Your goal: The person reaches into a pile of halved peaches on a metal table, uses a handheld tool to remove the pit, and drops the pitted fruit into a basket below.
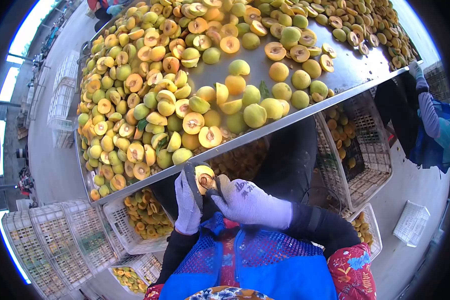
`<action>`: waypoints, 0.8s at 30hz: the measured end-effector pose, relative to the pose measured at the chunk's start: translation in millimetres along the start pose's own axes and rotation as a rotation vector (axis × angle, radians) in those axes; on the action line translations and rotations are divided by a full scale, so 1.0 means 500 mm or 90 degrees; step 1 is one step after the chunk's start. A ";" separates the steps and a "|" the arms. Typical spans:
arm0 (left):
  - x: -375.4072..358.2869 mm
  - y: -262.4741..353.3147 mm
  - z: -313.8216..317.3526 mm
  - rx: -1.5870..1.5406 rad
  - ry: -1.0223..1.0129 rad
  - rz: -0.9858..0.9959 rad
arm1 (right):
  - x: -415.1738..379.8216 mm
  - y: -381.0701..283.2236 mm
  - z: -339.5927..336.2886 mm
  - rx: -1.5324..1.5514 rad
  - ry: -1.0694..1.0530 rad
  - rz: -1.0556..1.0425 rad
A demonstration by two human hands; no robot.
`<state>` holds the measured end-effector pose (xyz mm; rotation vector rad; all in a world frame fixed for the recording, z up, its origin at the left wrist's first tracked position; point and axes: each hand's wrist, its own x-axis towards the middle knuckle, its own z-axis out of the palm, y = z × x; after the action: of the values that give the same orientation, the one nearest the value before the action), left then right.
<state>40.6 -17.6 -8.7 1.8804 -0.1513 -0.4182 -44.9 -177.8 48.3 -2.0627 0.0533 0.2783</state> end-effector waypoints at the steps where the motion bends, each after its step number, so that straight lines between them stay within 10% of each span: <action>1: 0.003 0.001 0.000 -0.005 -0.005 -0.001 | 0.000 -0.007 -0.006 -0.021 -0.013 0.007; 7: -0.003 0.043 -0.015 -0.029 -0.083 -0.051 | -0.005 -0.006 -0.014 -0.132 -0.023 -0.063; 11: -0.009 -0.040 -0.020 0.287 -0.031 0.224 | -0.006 -0.009 -0.035 -0.160 -0.056 -0.070; 24: 0.006 0.027 -0.055 0.522 -0.235 0.400 | -0.017 0.047 -0.004 -0.048 -0.081 -0.049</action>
<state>54.6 1.1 11.1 2.3685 -1.2841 -0.2696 -56.6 -191.7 30.9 -2.1124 -0.1151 0.3677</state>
